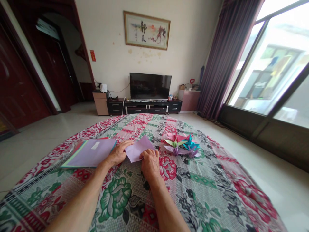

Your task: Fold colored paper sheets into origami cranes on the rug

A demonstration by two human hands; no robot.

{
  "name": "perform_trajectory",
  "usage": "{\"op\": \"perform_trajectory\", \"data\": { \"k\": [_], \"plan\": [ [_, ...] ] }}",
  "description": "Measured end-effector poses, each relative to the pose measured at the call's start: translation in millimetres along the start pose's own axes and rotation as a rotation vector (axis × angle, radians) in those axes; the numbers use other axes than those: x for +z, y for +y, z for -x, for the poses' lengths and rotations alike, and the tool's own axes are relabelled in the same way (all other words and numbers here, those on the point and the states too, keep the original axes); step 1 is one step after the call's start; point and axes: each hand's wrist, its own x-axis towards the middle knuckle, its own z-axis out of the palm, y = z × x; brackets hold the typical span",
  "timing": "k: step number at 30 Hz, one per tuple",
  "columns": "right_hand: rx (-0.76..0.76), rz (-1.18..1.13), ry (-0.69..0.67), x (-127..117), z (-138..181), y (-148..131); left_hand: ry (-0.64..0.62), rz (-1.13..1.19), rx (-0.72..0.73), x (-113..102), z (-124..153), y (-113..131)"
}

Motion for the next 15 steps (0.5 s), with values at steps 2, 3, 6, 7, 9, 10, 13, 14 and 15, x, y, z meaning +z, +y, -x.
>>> {"op": "perform_trajectory", "data": {
  "k": [2,3,6,7,9,10,13,14,15],
  "plan": [
    [0.027,-0.023,0.042,-1.3,0.0,2.8,-0.002,-0.034,0.009,2.0,0.7,-4.4],
    [0.037,-0.028,0.057,-1.7,0.2,4.0,-0.008,-0.047,0.007,2.7,0.8,-5.8],
    [0.025,-0.022,0.049,-2.5,1.6,7.1,-0.048,-0.069,-0.003,2.8,0.5,-7.4],
    [0.012,-0.015,0.034,-3.1,2.2,7.5,-0.062,-0.072,-0.003,2.3,0.2,-7.4],
    [-0.014,0.0,0.0,-5.3,3.5,6.7,-0.088,-0.067,-0.005,0.9,-0.3,-7.0],
    [-0.022,0.006,-0.011,-6.8,4.3,5.2,-0.101,-0.058,-0.009,0.0,-0.5,-6.6],
    [-0.031,0.02,-0.034,-12.1,7.5,-3.6,-0.125,-0.026,-0.042,-2.6,-0.6,-4.3],
    [-0.032,0.026,-0.046,-13.5,8.9,-7.4,-0.126,-0.017,-0.055,-3.3,-0.3,-3.4],
    [-0.03,0.035,-0.056,-14.5,10.4,-11.3,-0.125,-0.012,-0.066,-4.0,0.0,-2.5]
  ]
}}
